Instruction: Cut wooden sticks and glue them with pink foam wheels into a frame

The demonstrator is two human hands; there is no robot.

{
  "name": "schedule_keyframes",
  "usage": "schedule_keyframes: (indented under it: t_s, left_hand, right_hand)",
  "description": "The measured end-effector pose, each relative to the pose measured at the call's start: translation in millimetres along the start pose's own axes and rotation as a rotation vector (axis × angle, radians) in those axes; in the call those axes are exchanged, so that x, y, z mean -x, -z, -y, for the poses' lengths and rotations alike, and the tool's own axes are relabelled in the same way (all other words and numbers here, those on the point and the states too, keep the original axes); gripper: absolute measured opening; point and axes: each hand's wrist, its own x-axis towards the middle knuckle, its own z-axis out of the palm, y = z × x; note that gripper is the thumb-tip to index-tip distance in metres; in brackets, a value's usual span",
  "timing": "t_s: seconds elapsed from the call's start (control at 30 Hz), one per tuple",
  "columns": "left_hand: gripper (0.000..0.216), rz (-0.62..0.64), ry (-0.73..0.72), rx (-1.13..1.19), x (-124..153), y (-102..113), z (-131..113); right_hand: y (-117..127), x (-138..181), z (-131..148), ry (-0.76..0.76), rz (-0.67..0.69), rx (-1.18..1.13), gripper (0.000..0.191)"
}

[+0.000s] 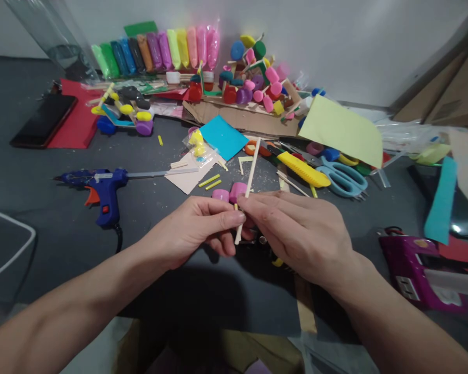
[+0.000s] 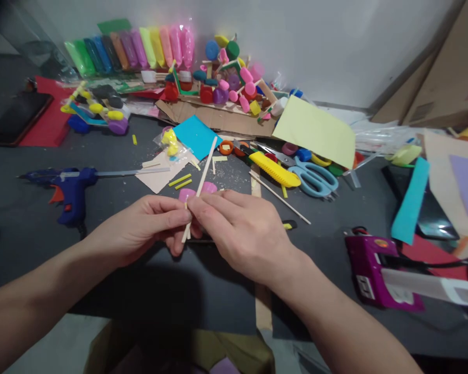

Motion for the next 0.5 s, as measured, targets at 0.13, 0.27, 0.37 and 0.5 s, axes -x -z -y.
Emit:
schedule_keyframes:
  t_s: [0.13,0.27,0.37,0.5]
  left_hand:
    - [0.033,-0.016,-0.012,0.01,0.9,-1.0,0.1]
    - [0.034,0.029,0.024,0.085,1.4,-3.7,-0.2]
    - [0.036,0.05,0.028,0.096,0.6,-4.6,0.6]
    - [0.029,-0.126,-0.207,-0.044,2.5,-7.3,-0.5]
  right_hand:
    - [-1.2,-0.2,1.2,-0.086,0.032,-0.052,0.019]
    - [-2.6,2.1,-0.6,-0.143,0.077,-0.072,0.02]
    - [-3.6,4.6,-3.1,-0.089,0.056,0.021,0.018]
    - [2.0,4.4,-3.9,-0.106,-0.018,0.133,0.012]
